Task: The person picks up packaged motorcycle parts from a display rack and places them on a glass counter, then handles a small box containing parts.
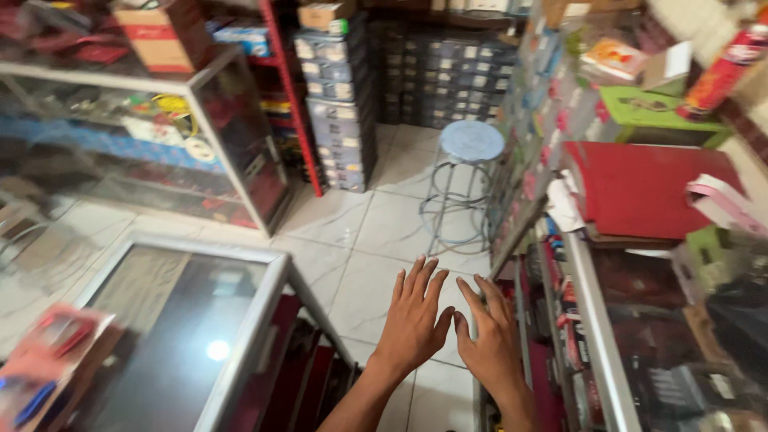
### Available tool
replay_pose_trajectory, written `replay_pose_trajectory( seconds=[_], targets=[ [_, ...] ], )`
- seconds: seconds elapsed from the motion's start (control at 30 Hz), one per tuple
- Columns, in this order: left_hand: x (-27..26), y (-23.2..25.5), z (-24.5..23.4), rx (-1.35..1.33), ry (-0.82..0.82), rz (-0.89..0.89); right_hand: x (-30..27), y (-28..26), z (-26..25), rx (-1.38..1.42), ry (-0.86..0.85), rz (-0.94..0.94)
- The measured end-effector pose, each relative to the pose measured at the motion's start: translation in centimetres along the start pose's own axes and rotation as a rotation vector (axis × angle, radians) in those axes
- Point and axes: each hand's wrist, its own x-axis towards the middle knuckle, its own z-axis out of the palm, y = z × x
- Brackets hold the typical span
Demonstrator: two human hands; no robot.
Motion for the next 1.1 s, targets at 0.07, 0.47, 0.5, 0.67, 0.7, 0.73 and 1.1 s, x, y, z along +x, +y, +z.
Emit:
replay_pose_trajectory(
  seconds=[0.07, 0.47, 0.5, 0.67, 0.7, 0.73, 1.1],
  targets=[
    [2.0, 0.6, 1.8, -0.004, -0.018, 0.047, 0.7, 1.7, -1.1, -0.007, 0.026, 0.03],
    [10.9, 8.7, 11.5, -0.178, -0.137, 0.302, 1.3, 10.4, -10.8, -0.071, 0.211, 0.17],
    [11.3, 9.5, 12.4, -0.199, -0.16, 0.322, 0.9, 11.1, -11.5, -0.078, 0.229, 0.205],
    [12.4, 13.0, 15.4, -0.27, -0.237, 0.426, -1.0, 13.2, -14.9, -0.104, 0.313, 0.259],
    [12.5, 13.5, 15.9, -0.284, -0.251, 0.443, -1.5, 13.5, -15.3, -0.113, 0.324, 0.295],
    [12.5, 13.9, 16.4, -0.288, -0.257, 0.459, -2.0, 13.8, -15.7, -0.123, 0.344, 0.3],
    [13.7, 18.2, 19.4, -0.462, -0.374, 0.558, -4.6, 14.5, -19.1, -0.154, 0.421, 0.478]
  ],
)
